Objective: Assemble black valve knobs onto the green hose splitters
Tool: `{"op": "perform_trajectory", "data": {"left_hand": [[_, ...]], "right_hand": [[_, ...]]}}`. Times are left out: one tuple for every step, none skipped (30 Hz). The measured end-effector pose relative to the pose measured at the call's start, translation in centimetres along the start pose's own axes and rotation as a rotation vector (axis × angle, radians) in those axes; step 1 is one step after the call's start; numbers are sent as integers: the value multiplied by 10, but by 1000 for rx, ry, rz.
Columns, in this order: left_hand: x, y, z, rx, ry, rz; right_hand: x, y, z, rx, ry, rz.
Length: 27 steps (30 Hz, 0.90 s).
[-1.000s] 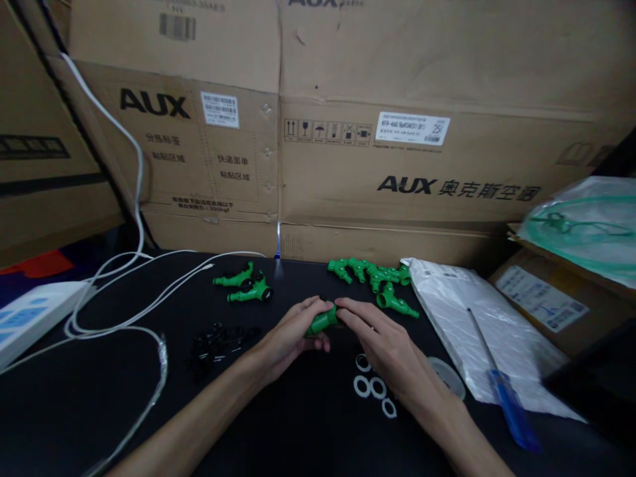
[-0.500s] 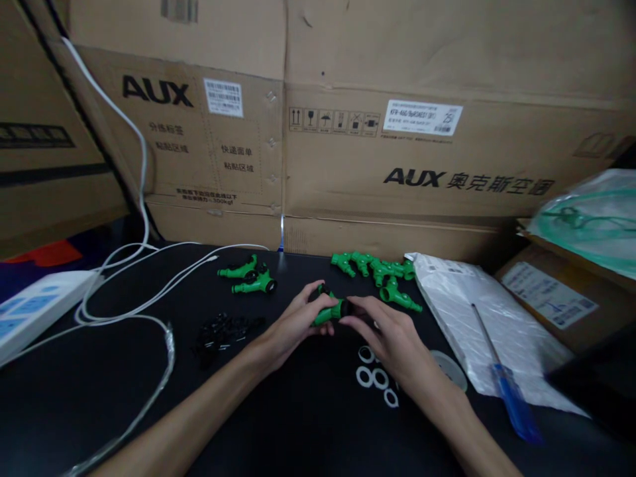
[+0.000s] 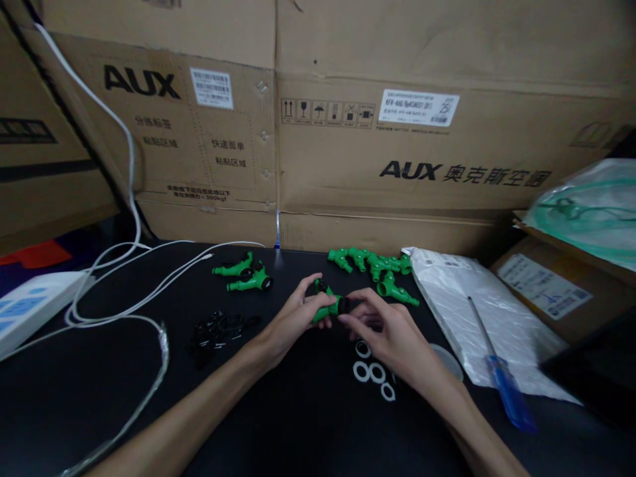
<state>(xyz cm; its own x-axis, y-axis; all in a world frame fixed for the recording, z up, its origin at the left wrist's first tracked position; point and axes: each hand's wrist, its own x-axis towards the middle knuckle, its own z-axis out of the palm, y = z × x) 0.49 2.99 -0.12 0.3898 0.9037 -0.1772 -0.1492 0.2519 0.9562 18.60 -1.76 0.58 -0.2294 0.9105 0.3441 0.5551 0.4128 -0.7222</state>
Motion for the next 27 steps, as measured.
{"op": "perform_trajectory", "data": {"left_hand": [[-1, 1, 1, 2, -11, -3], [-2, 1, 1, 0, -18, -5], [-3, 2, 2, -8, -24, -8], [-4, 2, 3, -15, -26, -10], [-5, 3, 4, -21, -30, -13], [-6, 3, 5, -23, -31, -16], [-6, 3, 5, -21, -35, -22], [-6, 3, 6, -18, -38, -29], [-7, 3, 6, -14, -40, -38], [-6, 2, 6, -15, -36, -45], [-6, 2, 6, -20, -31, -51], [-6, 2, 6, -30, -27, -55], [-5, 1, 6, -40, -28, -59], [-5, 1, 6, -50, -32, -60], [-4, 1, 6, -61, -38, -61], [-3, 0, 5, -72, -42, -62], [-3, 0, 4, -84, -42, -63], [-2, -1, 3, -95, -40, -62], [-1, -1, 3, -107, -36, -61], [0, -2, 2, -119, -34, -58], [0, -3, 1, -130, -33, -55], [1, -3, 0, -138, -34, -51], [2, -4, -1, -142, -34, -47], [2, -4, -1, -143, -35, -44], [2, -4, -1, -144, -34, -41], [2, -4, -1, -145, -29, -38], [1, -3, 0, -146, -21, -36]], "right_hand": [[0, -1, -1, -30, 16, 4], [1, -2, -1, -59, 35, 7], [1, -2, -1, -86, 53, 9], [2, -3, -1, -107, 73, 9], [2, -2, 0, -120, 90, 6], [3, -2, 0, -128, 106, 1], [3, -1, 1, -133, 119, -7], [3, 0, 2, -137, 126, -19], [3, 1, 3, -142, 127, -34], [3, 2, 3, -149, 122, -47], [3, 3, 3, -157, 114, -57], [3, 4, 3, -163, 105, -60], [2, 4, 3, -167, 96, -58], [2, 4, 3, -171, 87, -51], [1, 4, 3, -177, 79, -44], [1, 3, 2, -186, 73, -38], [1, 2, 2, -199, 70, -37], [0, 2, 1, -214, 70, -38], [0, 1, 1, -231, 73, -41], [0, 0, 0, -247, 77, -44], [0, -1, -1, -262, 88, -45], [0, -3, -2, -276, 106, -45], [-1, -4, -2, -286, 136, -47], [-1, -5, -3, -287, 172, -62], [-1, -6, -4, -278, 203, -93], [-1, -7, -5, -261, 220, -136], [-1, -8, -5, -244, 221, -179]]}}
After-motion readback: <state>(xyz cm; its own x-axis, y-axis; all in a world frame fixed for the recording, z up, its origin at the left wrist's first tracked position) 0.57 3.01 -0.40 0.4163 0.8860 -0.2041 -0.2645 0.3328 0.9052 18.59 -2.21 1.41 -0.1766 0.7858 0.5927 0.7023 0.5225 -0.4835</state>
